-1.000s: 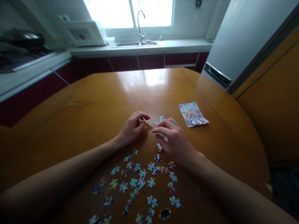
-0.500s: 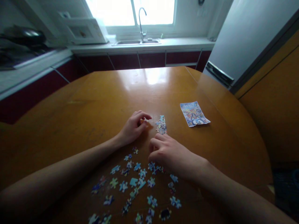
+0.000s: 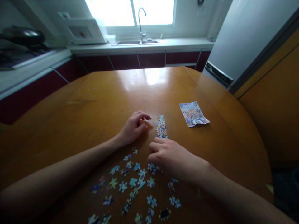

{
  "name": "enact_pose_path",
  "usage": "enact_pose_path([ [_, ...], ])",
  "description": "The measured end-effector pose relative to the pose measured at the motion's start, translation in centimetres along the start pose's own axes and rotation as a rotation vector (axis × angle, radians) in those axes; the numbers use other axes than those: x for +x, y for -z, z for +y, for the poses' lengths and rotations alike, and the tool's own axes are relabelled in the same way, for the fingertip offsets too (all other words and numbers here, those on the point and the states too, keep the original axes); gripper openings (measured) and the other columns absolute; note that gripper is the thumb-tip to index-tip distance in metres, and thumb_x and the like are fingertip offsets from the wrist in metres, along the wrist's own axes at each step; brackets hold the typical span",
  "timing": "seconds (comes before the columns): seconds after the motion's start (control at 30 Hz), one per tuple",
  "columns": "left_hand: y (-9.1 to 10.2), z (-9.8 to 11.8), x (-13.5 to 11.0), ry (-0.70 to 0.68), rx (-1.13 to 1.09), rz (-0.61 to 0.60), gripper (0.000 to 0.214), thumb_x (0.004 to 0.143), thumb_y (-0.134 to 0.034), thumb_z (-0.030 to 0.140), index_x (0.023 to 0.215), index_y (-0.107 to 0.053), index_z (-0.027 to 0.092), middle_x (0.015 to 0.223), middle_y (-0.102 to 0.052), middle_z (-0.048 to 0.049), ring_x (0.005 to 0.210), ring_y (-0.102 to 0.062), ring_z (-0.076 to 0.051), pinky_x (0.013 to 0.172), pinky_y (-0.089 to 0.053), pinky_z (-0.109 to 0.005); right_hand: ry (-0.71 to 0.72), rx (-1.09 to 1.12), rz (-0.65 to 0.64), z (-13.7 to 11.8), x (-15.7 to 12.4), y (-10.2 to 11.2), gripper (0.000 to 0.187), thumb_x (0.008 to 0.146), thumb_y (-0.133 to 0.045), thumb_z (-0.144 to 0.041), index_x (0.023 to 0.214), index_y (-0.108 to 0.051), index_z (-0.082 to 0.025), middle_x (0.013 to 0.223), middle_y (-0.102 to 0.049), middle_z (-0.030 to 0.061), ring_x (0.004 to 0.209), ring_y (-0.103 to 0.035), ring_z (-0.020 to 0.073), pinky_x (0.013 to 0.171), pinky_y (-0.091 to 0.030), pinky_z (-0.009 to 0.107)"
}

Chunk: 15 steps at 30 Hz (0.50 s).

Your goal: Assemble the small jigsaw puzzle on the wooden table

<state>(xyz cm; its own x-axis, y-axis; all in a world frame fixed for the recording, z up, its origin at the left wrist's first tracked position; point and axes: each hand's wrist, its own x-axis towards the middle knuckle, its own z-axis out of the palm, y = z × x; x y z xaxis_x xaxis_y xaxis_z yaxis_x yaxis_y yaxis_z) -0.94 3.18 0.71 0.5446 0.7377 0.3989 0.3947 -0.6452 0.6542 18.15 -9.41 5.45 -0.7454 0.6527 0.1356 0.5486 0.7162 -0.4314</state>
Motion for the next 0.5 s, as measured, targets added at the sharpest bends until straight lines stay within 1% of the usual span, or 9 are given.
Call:
enact_pose_path([
  [0.1,-0.1,0.0,0.0,0.007,-0.008,-0.003,0.025,0.086,-0.052,0.004,0.099,-0.066,0.020,0.098,-0.065,-0.0047,0.096,-0.056,-0.020,0.083,-0.049,-0.035,0.002,0.005,-0.025,0.4,0.0,-0.2,0.012,0.089,-0.067,-0.011,0.088,-0.072,-0.022,0.089,-0.066,0.0036,0.088,-0.054,0.0176,0.075,-0.044,0.031],
  [0.2,-0.1,0.0,0.0,0.008,-0.018,-0.006,0.023,0.087,-0.052,0.006,0.099,-0.066,0.020,0.099,-0.065,-0.0049,0.095,-0.056,-0.019,0.082,-0.049,-0.034,-0.012,-0.005,-0.033,0.6,0.0,-0.4,0.013,0.090,-0.065,-0.010,0.088,-0.071,-0.022,0.089,-0.065,0.0035,0.088,-0.054,0.0176,0.076,-0.044,0.031],
  [0.27,-0.1,0.1,0.1,0.008,-0.019,-0.008,0.023,0.088,-0.052,0.006,0.099,-0.066,0.020,0.099,-0.065,-0.0051,0.095,-0.056,-0.019,0.082,-0.049,-0.034,-0.042,-0.015,0.006,0.9,-0.1,-0.5,0.014,0.091,-0.062,-0.011,0.089,-0.070,-0.021,0.090,-0.065,0.0039,0.088,-0.054,0.0179,0.076,-0.044,0.032],
  [0.4,0.0,0.1,0.0,0.012,-0.015,-0.012,0.023,0.087,-0.052,0.006,0.099,-0.066,0.020,0.099,-0.065,-0.0050,0.095,-0.056,-0.020,0.081,-0.049,-0.035,-0.099,-0.024,0.138,1.6,-0.1,-0.5,0.015,0.090,-0.062,-0.010,0.091,-0.071,-0.021,0.092,-0.065,0.0052,0.088,-0.053,0.0193,0.074,-0.045,0.032],
  [0.5,0.0,0.0,0.0,0.011,-0.018,-0.014,0.024,0.087,-0.052,0.006,0.099,-0.066,0.021,0.100,-0.066,-0.0048,0.095,-0.056,-0.020,0.081,-0.049,-0.034,-0.104,-0.034,0.169,1.9,-0.1,-0.5,0.017,0.090,-0.060,-0.008,0.090,-0.071,-0.022,0.091,-0.066,0.0055,0.088,-0.053,0.0198,0.073,-0.045,0.033],
])
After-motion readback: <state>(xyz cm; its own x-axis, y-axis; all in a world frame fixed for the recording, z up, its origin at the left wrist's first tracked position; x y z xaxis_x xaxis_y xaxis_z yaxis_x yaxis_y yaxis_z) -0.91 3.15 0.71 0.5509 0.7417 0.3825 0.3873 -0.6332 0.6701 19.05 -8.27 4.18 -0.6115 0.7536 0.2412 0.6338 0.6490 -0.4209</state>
